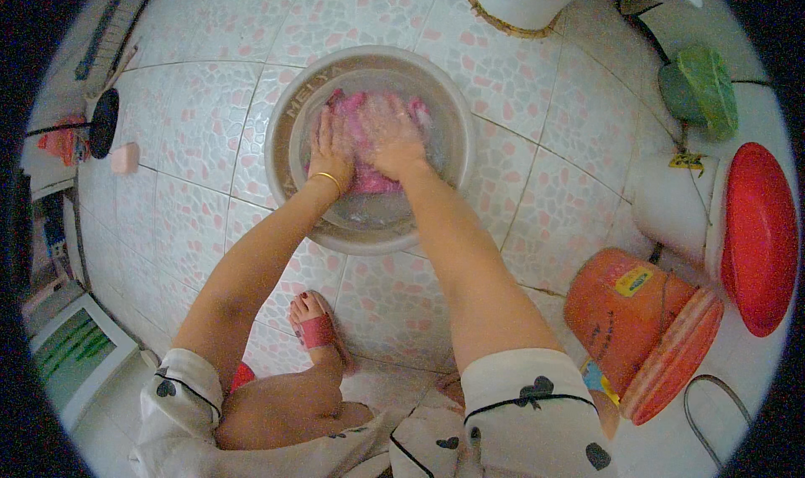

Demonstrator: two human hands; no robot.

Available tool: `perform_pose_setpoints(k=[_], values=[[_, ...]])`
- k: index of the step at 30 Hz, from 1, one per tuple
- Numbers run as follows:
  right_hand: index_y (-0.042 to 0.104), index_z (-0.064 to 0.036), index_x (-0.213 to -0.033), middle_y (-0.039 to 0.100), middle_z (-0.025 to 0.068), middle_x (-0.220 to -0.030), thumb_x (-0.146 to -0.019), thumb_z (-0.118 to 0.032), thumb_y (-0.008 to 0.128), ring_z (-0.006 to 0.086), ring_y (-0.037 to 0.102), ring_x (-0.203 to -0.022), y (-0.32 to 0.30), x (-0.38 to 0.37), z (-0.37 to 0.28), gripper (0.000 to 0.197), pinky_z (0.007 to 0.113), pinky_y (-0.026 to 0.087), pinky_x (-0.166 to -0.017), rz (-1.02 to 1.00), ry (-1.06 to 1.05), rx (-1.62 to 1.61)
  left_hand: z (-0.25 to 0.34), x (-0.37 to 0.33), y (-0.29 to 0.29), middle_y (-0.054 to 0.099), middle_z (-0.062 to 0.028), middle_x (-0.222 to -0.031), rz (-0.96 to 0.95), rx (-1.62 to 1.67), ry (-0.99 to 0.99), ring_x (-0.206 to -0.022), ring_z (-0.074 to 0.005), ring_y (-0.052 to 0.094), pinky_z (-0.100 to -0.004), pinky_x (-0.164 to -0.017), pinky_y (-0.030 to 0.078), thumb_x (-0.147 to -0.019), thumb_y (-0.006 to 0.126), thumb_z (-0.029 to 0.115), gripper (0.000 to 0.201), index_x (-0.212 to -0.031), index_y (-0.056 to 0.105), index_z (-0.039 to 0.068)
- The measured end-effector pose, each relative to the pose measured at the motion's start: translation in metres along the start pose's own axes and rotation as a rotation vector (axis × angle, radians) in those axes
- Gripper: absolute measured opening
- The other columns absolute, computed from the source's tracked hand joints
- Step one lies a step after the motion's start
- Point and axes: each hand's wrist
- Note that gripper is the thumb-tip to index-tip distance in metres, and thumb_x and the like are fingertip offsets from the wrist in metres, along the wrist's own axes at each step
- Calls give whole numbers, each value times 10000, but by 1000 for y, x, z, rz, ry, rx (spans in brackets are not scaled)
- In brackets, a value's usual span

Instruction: The person washes a pink garment in a basin, dumps the water into a toilet bowl, and then scrubs the inside of the toilet bowl with a brush.

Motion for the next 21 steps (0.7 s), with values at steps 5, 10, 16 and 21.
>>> perform_pose_setpoints(k=[5,10,16,21], values=[[353,-109,-1311,277,74,-1394,-836,-365,408,272,176,-1308,-4,15,-34,543,429,61,-1075,23,149,282,-4,8,-11,138,-171,-1415,128,431,2,-1315,-367,59,-482,-1047,121,-758,489,168,635,-1325,258,2],[482,-120,-1188,399,114,-1297,-756,-220,525,248,336,-1215,-4,18,-4,446,429,208,-1018,214,-197,-338,-35,17,5,448,-184,-1197,170,1319,-207,-1147,-329,389,-398,-976,298,-629,533,26,539,-1165,478,45],[558,-53,-947,587,161,-904,-755,-162,524,326,520,-899,-60,13,-25,224,424,309,-882,114,427,-1174,-45,43,-73,455,-82,-1234,-353,1888,-610,-1121,-299,412,-554,-833,379,-825,454,310,483,-1258,383,109],[493,-34,-903,495,19,-765,-800,-131,485,94,458,-716,-150,32,-38,142,254,400,-652,224,284,-1685,-59,43,-86,495,-91,-1166,-622,2479,-496,-1057,-302,475,-554,-884,377,-874,380,381,422,-1198,427,115]])
Point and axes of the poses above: each hand's wrist, its own x-axis away from the middle knuckle, its own y-axis out of the palm, z = x × y
